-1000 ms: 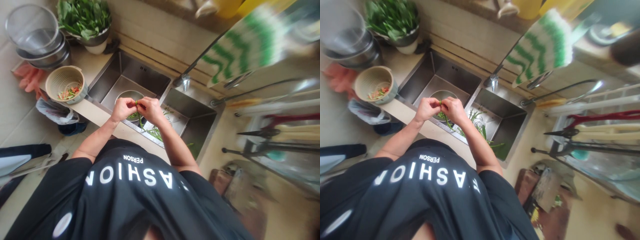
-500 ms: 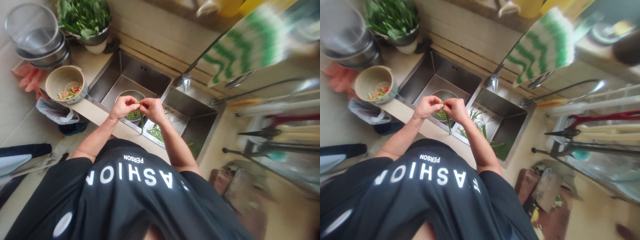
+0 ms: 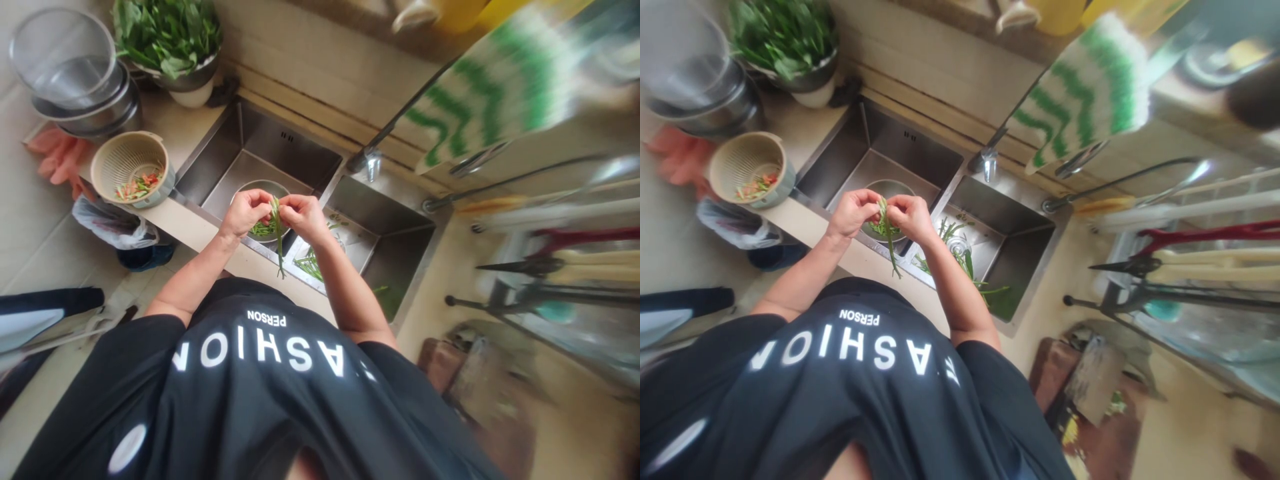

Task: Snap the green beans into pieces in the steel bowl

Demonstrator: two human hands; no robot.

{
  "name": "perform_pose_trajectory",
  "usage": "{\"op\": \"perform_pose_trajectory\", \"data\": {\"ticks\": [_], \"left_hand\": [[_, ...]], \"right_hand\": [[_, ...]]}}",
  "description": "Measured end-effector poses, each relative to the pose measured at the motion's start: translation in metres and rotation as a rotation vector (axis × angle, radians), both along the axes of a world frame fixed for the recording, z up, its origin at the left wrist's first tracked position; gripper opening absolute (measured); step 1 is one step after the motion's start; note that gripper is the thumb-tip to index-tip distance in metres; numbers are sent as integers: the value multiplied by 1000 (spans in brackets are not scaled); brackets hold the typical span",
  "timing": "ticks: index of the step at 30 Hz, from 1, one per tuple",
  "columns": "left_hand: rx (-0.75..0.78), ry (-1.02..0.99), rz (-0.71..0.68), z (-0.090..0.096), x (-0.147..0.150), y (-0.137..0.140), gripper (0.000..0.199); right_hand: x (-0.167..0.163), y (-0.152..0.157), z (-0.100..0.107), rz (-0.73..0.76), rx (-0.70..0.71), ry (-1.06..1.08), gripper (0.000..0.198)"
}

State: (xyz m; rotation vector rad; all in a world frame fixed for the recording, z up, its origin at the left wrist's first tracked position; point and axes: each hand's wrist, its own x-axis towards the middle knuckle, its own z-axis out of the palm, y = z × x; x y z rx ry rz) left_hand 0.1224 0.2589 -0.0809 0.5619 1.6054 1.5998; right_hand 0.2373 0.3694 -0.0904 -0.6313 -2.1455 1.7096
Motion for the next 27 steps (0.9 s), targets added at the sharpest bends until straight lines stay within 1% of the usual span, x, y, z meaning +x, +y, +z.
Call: {"op": "perform_pose_trajectory", "data": {"ticks": [2,5,7,9,11,13,15,17,20,22,25,27], "left_hand": [[1,-6,-17,-1,0,-1,21],[9,24,-65,-1,1,-3,28],[5,42,-75,-1,2,-3,31],[-4,48,-57,-3,3,-2,32],[-8,47,-6,-6,2,-1,32],[-4,44,65,-9,0,0,32],[7,40,130,-13,-1,2,31],[12,37,151,-15,-1,2,30],[12,33,71,-15,2,0,33],[16,36,14,-14,4,-2,34],[8,51,25,-13,6,-4,33],[-3,63,40,-14,6,-3,31]], "right_hand": [[1,0,1,-20,-10,1,22],[2,2,3,-56,54,14,21],[2,4,3,-42,60,17,21],[3,6,0,-5,9,26,25],[5,7,-5,39,-54,50,32],[7,7,-10,85,-64,68,37],[9,5,-14,112,-8,55,38],[11,3,-16,98,69,35,35],[11,2,-14,28,181,47,30],[12,3,-11,19,271,60,26],[13,4,-8,80,398,61,22],[14,3,-9,98,445,58,20]]}}
